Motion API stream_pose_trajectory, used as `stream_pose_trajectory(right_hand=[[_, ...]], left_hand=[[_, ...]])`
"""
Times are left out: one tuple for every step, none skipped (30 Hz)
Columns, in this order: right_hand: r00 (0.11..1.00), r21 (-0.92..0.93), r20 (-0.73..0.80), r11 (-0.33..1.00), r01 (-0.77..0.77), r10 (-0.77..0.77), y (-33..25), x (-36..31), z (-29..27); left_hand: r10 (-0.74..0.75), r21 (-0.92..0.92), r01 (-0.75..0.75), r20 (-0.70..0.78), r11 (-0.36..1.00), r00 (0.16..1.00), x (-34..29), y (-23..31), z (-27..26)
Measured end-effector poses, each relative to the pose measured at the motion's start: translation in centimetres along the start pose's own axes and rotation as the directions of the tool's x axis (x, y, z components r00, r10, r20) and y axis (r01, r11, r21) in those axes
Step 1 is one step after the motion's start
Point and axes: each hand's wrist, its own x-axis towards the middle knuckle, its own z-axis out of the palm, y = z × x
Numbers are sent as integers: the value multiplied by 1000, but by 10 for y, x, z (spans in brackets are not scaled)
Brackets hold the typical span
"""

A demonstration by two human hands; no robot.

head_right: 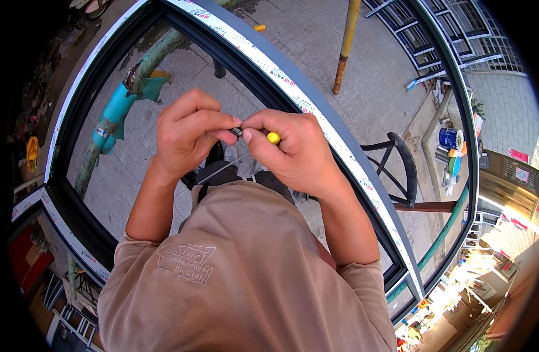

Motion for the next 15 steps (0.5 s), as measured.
stream_pose_trajectory(right_hand=[[1000,9,-4,1000,-7,7,0,1,0],[1000,10,-4,1000,-6,6,1,1,-1],[1000,12,-5,1000,-5,5,1,1,-1],[1000,13,-6,1000,-3,3,1,2,-2],[1000,16,-3,1000,0,0,1,2,-2],[1000,18,0,1000,2,-2,2,2,-3],[1000,20,3,1000,5,-5,2,2,-3],[1000,18,13,1000,6,-6,3,2,-4],[1000,17,23,1000,6,-6,4,2,-5],[999,15,32,1000,7,-7,5,2,-5],[999,19,31,1000,10,-11,5,2,-5],[999,22,30,1000,13,-14,5,2,-5],[999,26,28,1000,16,-17,5,2,-5],[999,31,27,999,17,-18,6,2,-6],[999,36,26,999,19,-19,6,2,-6]], left_hand=[[23,17,-23,12,1000,1000,0,-1,0],[17,12,-17,10,1000,1000,1,-1,0],[12,6,-12,9,1000,1000,2,0,0],[7,0,-7,7,1000,1000,3,0,1],[6,-6,-6,10,1000,1000,3,0,1],[5,-13,-5,13,1000,1000,3,-1,1],[3,-20,-3,14,1000,1000,4,-1,1],[5,-23,-4,18,1000,1000,4,-2,0],[6,-26,-5,22,1000,1000,3,-2,0],[7,-29,-6,26,1000,1000,3,-3,0],[4,-34,-3,30,999,1000,3,-3,0],[1,-40,1,34,999,999,3,-3,0],[-3,-46,5,39,999,999,3,-3,0],[-4,-47,5,40,999,999,3,-3,0],[-4,-47,6,41,999,999,4,-3,1]])
